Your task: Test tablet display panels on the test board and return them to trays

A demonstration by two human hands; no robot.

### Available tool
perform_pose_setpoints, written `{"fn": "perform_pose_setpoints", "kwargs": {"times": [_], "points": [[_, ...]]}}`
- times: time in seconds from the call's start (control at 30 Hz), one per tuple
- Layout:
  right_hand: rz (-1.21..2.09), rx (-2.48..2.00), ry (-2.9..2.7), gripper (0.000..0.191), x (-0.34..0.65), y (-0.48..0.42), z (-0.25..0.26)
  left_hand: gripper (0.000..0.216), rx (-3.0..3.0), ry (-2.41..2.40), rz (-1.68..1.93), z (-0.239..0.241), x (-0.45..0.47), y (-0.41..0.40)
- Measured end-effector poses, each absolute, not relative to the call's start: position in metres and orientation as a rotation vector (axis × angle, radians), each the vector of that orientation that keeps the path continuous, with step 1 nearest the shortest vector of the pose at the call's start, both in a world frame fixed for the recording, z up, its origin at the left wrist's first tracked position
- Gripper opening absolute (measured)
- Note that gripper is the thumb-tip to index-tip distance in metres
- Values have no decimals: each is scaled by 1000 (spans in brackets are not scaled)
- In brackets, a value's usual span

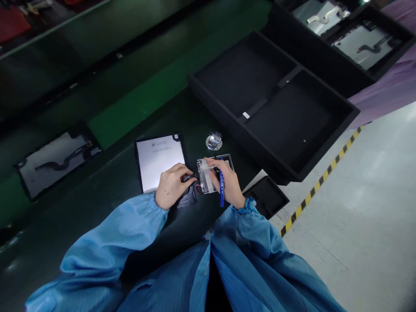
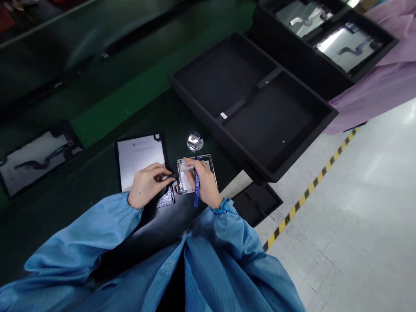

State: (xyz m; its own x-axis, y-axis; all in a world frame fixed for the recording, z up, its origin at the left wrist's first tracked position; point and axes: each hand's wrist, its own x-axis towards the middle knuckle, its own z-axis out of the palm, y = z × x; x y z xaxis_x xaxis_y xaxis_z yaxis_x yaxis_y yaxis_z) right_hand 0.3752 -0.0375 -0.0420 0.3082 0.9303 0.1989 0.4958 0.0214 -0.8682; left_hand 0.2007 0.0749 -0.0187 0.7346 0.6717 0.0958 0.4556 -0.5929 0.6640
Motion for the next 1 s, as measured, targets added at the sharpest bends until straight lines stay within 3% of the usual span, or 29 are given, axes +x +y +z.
{"fn": "perform_pose_setpoints", "kwargs": {"times": [1.0], "points": [[531,-1638,-1354,14,377,-37,-39,11,2325,850,437,-18,207,74]]}}
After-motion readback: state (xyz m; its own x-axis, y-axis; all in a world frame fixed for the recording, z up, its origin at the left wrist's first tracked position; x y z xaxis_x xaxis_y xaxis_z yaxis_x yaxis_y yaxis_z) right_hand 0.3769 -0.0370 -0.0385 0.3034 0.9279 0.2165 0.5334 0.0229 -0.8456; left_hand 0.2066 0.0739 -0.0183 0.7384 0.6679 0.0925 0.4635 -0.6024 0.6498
